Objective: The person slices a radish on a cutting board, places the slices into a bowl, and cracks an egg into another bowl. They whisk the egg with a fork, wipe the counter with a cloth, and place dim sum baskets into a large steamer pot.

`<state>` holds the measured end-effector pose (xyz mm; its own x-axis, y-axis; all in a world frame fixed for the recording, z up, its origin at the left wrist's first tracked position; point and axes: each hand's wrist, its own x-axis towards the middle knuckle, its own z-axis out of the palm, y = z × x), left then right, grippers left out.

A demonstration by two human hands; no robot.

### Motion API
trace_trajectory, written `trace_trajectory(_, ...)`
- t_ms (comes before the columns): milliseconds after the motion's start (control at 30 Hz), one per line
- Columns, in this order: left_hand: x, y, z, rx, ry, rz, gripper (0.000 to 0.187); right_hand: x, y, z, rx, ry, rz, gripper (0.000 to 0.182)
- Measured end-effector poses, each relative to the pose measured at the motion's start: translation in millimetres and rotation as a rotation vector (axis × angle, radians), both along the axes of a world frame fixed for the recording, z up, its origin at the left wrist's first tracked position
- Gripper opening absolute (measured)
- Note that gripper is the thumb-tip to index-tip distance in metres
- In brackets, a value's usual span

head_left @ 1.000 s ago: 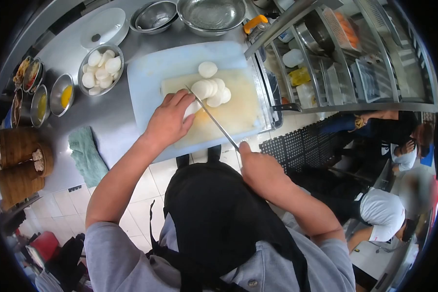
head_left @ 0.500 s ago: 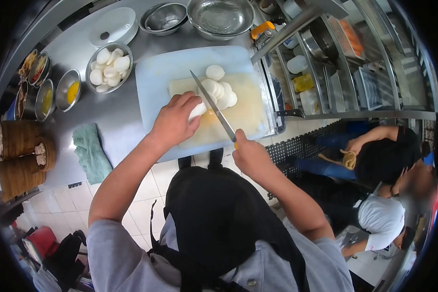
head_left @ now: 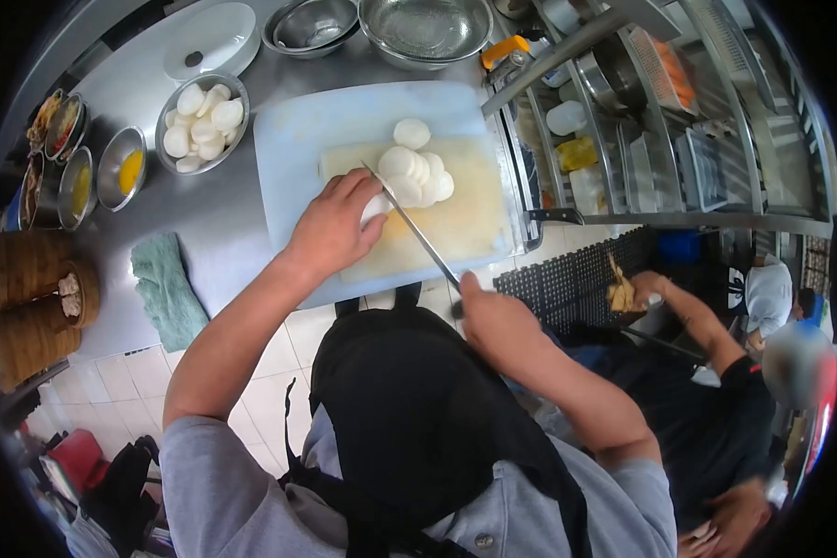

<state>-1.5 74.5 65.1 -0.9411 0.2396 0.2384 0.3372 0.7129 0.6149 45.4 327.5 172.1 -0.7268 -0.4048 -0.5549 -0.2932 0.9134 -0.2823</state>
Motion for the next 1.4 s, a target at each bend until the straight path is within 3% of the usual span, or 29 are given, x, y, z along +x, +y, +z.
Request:
trace_trajectory(133,0.0,0.9,1.4,0.050,-0.008,0.027,0.039,-21.7,-23.0,-72.0,-0.135,0.037,-0.003,0.022)
trace_trajectory(433,12.4,0.1,2.2,-0.040,0.070,0.000,0.045,-22.4,-18.8,-72.8,-0.149,0.059,-0.089,0.020)
trace_trajectory(667,8.7,1.2,1.3,-0.054,0.051,0.004,0.044,-6.1,-5.7,-15.9,-0.153,0.101,-0.044,0.025)
trace_trajectory(933,8.4,-0.1,0.2,-0.024,0.068,0.015,0.044,4.5,6.7,25.4,0.017,-0.064,0.019,0.025)
trace_trajectory(1033,8.9,-1.0,-2.3,-0.008,0.077,0.001,0.044,-5.0,-6.3,-32.3,-0.194,0.027,0.032,0.025)
trace_trajectory(1133,10.9,-1.4,-3.7,0.008,0.066,0.006,0.045,-21.4,-28.7,-71.4,-0.152,0.018,0.006,0.026)
trace_trajectory(1400,15.3,-1.4,0.9,0.005,0.119,0.023,0.045,-17.9,-21.2,-55.8,-0.188,0.064,-0.098,0.022)
